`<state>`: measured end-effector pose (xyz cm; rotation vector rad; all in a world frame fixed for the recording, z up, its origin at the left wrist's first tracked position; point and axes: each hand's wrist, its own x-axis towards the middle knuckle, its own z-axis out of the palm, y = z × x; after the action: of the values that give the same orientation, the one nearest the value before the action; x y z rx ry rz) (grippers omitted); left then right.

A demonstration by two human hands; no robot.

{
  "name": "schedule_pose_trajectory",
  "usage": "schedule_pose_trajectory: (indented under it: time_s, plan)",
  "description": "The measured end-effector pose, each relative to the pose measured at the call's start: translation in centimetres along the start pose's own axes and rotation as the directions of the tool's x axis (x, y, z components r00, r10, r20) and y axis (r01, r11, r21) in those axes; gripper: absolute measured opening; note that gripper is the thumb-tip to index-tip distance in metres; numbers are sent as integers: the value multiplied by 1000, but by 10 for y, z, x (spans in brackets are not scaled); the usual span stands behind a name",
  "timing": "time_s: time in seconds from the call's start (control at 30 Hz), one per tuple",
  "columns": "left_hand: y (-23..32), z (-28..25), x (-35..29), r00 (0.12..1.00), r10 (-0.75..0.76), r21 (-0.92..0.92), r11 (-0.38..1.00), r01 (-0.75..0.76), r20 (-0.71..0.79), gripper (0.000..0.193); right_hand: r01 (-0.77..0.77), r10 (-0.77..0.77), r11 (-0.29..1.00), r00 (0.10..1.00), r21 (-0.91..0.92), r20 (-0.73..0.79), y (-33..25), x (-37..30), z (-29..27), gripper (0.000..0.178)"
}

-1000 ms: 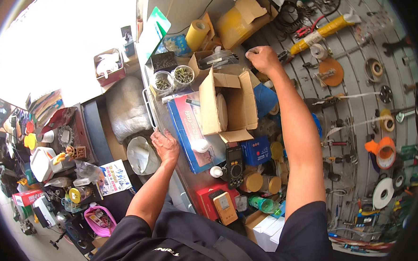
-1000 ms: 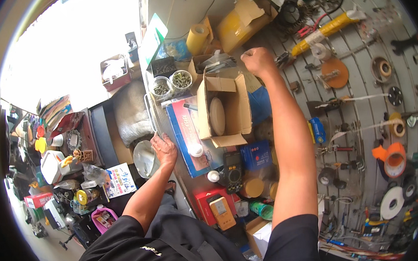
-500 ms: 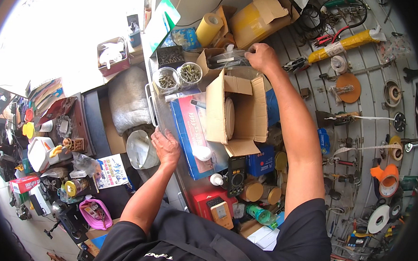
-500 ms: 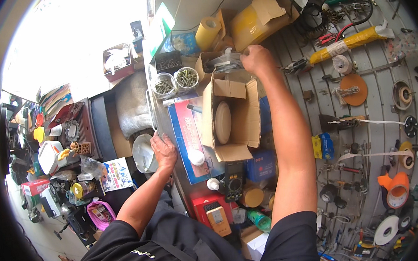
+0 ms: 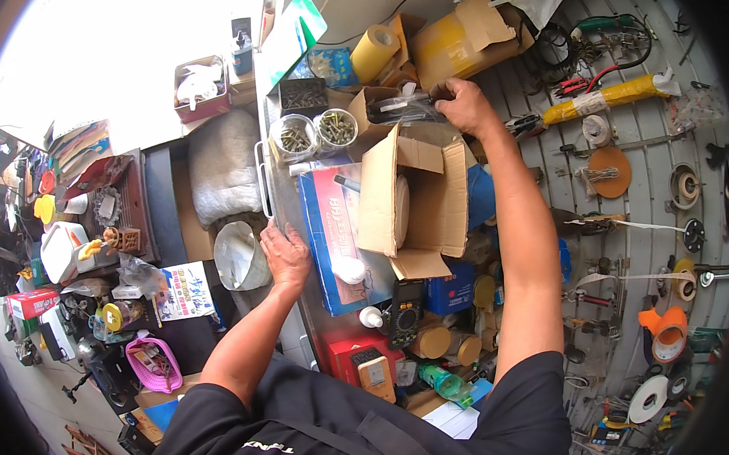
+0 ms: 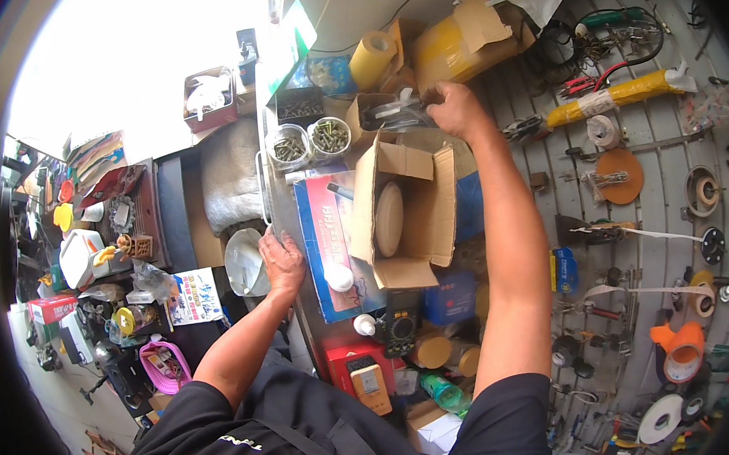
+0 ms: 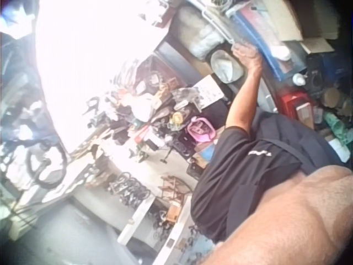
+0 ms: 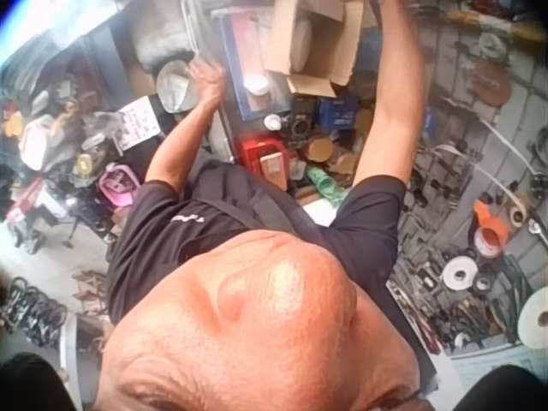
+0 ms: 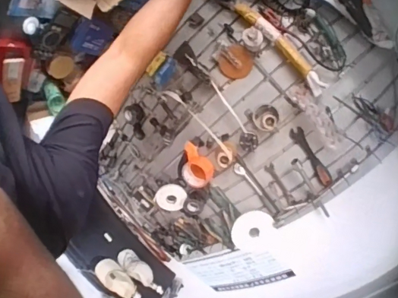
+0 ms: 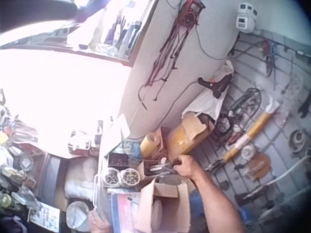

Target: The person sits on the ground and uses a screwdriver to adjust the spokes of a bicycle wheel. They then walk into a cluttered shop, retrieve a spoke from a box, and return outside to insert the spoke into the wheel hub.

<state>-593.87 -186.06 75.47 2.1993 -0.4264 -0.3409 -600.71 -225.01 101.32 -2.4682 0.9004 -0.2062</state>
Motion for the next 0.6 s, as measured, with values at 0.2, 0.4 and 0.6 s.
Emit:
schedule_pose_trajectory:
  time_s: [0.2,0.4,0.6]
  plan:
    - [-4,1,2,1000,2,35,999,-2,1,51,-152,131,973,983,-174,-130,-5,-7,15,32]
    - [-6,3,3,1000,24,37,999,-23,-13,51,-262,249,876,965,-406,-86,-4,-5,16,37]
    - [-2,0,2,1000,2,31,1000,-2,-11,51,-276,283,882,958,-382,-39,9,1,13,37]
